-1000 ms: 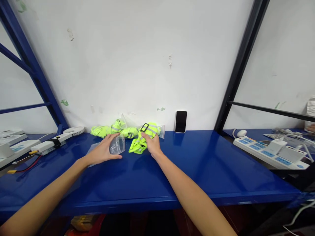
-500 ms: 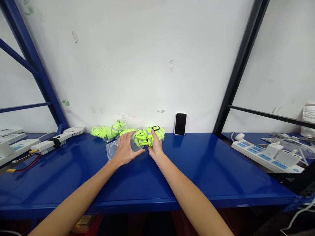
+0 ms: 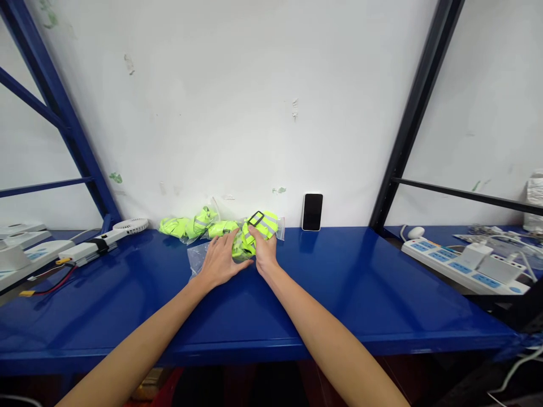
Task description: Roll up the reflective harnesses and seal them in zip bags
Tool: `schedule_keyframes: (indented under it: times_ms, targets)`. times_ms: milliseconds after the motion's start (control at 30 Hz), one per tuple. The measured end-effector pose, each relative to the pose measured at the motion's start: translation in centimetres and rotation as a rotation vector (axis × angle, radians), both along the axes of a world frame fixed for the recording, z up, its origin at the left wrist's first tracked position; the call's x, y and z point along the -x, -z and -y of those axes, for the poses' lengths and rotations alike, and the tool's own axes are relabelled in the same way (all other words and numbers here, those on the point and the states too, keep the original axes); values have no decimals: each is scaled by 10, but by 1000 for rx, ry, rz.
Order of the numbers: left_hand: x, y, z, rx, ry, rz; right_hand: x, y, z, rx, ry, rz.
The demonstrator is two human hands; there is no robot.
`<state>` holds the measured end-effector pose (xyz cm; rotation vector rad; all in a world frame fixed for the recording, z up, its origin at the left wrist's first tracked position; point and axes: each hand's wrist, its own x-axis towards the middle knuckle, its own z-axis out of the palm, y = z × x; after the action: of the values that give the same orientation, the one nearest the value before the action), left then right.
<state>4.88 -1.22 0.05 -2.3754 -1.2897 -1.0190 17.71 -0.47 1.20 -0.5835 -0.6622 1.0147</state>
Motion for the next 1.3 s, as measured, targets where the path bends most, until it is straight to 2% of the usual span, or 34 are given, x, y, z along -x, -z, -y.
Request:
schedule_keyframes:
  times_ms: [167, 500, 667, 767, 933, 1133, 1300]
  targets:
    - [-3, 7, -2, 28, 38, 20, 3, 1, 3, -15, -37, 100]
    - [-1, -5, 8, -66, -6, 97, 4, -4, 9, -5, -86, 37]
    - [2, -4, 4, 0, -78, 139, 3, -10, 14, -21, -196, -5]
    - [4, -3, 2, 44, -61, 144, 2, -12, 16, -18, -227, 19]
    - [2, 2, 2, 27, 26, 122, -1, -9, 15, 14, -213, 105]
    - [0, 2, 4, -13, 24, 117, 2, -7, 17, 33, -151, 138]
    - [1, -4, 8, -3, 39, 133, 2, -11, 17, -50, -135, 152]
